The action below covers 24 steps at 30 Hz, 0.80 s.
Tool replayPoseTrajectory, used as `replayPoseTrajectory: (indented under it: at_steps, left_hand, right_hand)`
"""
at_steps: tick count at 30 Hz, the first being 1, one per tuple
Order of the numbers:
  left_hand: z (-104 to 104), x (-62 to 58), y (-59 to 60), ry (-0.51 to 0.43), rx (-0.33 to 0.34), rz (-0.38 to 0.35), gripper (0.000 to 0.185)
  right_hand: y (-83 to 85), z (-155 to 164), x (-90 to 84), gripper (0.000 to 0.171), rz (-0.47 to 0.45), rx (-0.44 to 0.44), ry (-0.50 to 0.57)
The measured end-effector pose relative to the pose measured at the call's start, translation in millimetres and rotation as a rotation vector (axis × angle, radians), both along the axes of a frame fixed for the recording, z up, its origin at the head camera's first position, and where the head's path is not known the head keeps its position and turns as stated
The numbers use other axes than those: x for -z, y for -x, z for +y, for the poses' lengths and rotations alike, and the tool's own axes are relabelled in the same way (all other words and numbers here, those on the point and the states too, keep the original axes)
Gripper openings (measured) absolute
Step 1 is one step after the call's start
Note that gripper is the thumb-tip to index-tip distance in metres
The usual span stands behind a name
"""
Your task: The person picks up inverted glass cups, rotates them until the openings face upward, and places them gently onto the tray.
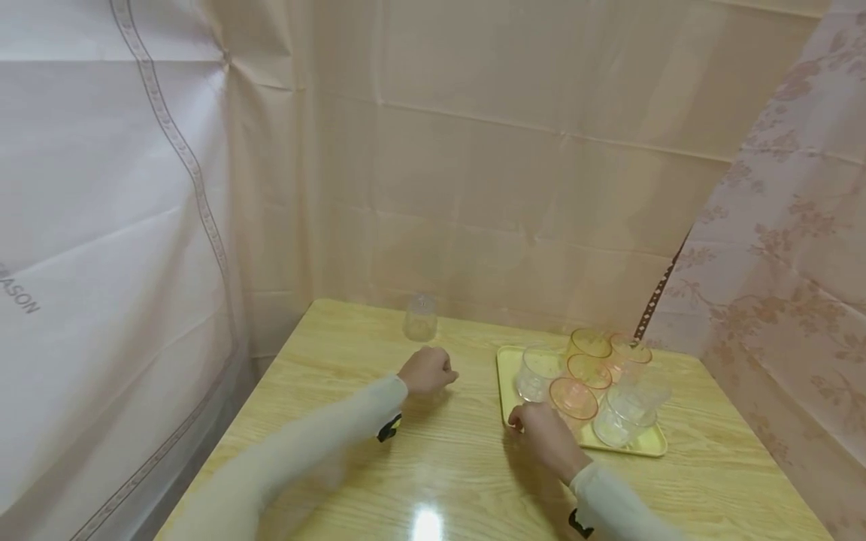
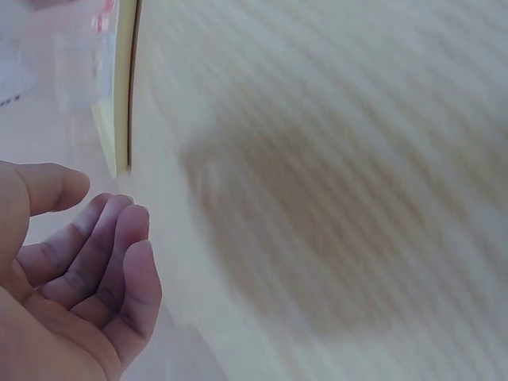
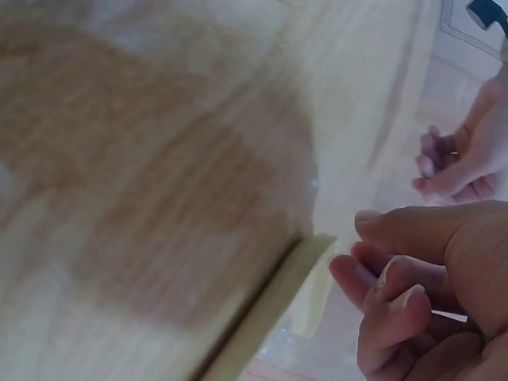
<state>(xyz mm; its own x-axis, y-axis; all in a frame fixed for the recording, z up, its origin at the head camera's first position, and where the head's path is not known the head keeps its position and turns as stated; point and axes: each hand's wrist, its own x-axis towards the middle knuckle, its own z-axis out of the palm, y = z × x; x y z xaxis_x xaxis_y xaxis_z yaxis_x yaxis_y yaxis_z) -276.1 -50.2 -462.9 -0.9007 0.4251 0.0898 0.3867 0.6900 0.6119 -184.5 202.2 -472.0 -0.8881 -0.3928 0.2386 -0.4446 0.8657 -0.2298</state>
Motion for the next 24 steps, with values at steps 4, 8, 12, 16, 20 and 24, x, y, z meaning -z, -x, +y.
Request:
replayPoseTrajectory:
  at_steps: [4, 8, 12, 16, 20, 24]
  left_hand:
    - [-15, -9.1, 5.7, -0.006, -0.008, 0.0, 0.043]
    - [-31, -15.2, 12.1, -0.01, -0.015, 0.016, 0.043]
    - [-45, -19.2, 20.6, -0.032, -0.027, 0.029, 0.046]
    - [-58, -26.6, 28.2, -0.04, -0.058, 0.027, 0.039]
    - [-69, -32.6, 36.5, -0.051, -0.108, 0.034, 0.023]
    - [-79, -36.0, 45.3, -0.069, -0.139, 0.049, 0.021]
  right_hand:
    - [-1.8, 2, 6.0, 0.015, 0.024, 0.008, -0.019]
    - [-2.1, 3, 10.4, 0.02, 0.072, 0.006, -0.034]
    - [-3.4, 3, 13.2, 0.027, 0.072, 0.014, -0.009]
    - [-5.6, 1, 15.3, 0.028, 0.08, 0.037, -0.006]
    - [-7.0, 0, 16.1, 0.03, 0.109, 0.055, -0.015]
    - [-8.4, 0, 16.5, 0.03, 0.126, 0.068, -0.01]
